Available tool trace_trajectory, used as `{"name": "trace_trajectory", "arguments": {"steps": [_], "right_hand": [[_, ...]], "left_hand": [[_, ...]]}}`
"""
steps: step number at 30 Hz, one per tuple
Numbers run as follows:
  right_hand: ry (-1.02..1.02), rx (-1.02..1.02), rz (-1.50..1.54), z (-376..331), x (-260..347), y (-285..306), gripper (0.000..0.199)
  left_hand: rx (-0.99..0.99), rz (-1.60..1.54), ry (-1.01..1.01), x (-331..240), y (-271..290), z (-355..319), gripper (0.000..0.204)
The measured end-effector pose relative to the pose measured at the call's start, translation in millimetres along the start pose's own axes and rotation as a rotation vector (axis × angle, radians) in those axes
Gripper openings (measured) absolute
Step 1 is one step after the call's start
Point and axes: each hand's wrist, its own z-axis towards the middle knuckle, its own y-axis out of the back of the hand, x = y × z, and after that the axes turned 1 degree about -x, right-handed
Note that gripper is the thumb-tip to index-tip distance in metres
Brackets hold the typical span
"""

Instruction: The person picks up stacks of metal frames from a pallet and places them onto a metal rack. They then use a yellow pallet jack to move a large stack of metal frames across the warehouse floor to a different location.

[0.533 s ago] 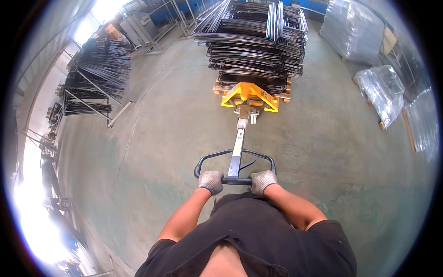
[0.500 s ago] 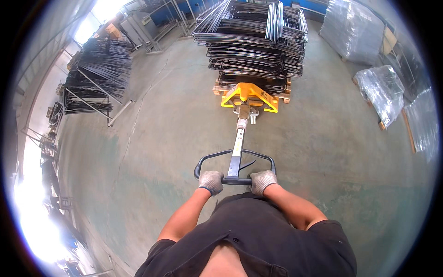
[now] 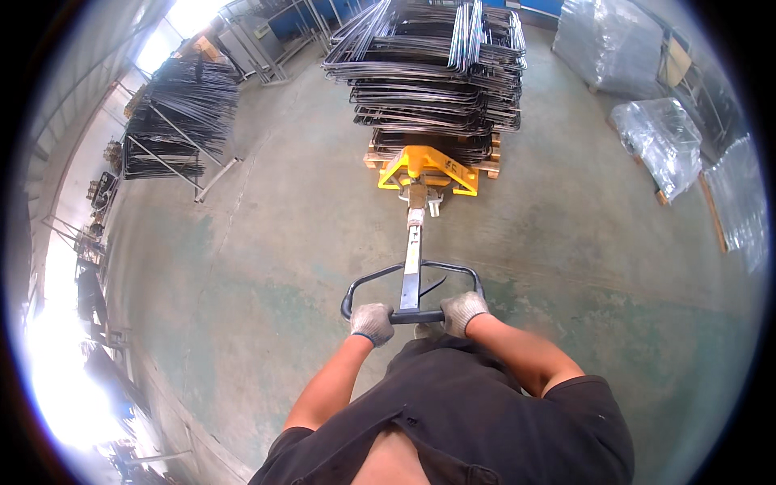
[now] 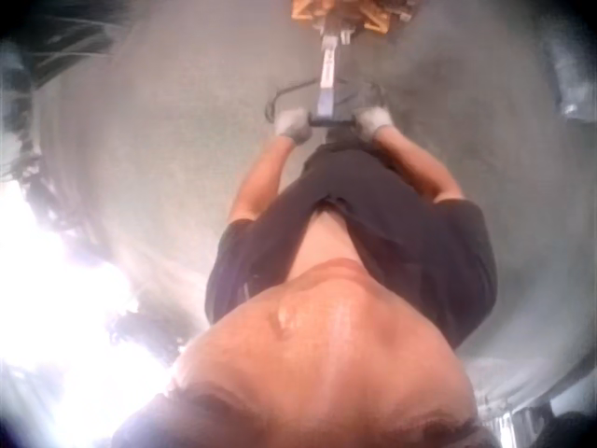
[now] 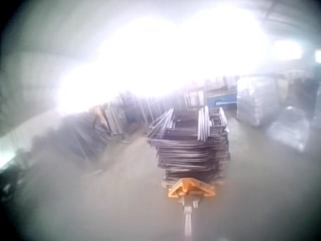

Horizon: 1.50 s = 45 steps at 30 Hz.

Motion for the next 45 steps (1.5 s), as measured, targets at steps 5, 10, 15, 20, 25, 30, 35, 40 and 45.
{"name": "trace_trajectory", "arguments": {"steps": [5,10,15,20,25,30,35,40,45], "right_hand": [[0.055,-0.003,0.01,-8.3,-71.2,-6.1,0.036],[0.11,-0.016,-0.033,-21.4,-98.9,-6.0,0.031],[0.113,-0.005,-0.023,-26.6,-113.3,-3.5,0.033],[0.114,-0.037,-0.056,-34.3,-129.0,-8.1,0.035],[0.106,-0.043,-0.084,-16.5,-108.5,-6.2,0.033],[0.09,-0.009,-0.102,6.7,-86.7,-10.0,0.034],[0.179,-0.002,-0.086,-24.7,-136.2,15.4,0.036],[0.161,0.004,-0.092,-9.3,-64.6,-10.3,0.039],[0.179,-0.03,-0.11,6.3,-55.0,-19.4,0.038]], "left_hand": [[0.026,-0.045,0.102,-71.8,13.8,4.3,0.027],[-0.058,-0.125,0.121,-105.1,3.6,-4.1,0.025],[-0.035,-0.074,0.094,-117.1,-5.6,9.0,0.026],[-0.054,-0.085,0.106,-128.1,-20.4,13.1,0.026],[-0.189,-0.097,0.079,-101.1,-41.2,21.9,0.023],[-0.177,-0.11,0.07,-70.1,-48.7,33.8,0.023],[-0.142,-0.137,0.136,-134.4,-9.6,12.4,0.024],[-0.144,-0.161,0.12,-63.6,-47.3,-2.1,0.026],[-0.174,-0.203,0.106,-47.9,-65.6,2.7,0.029]]}}
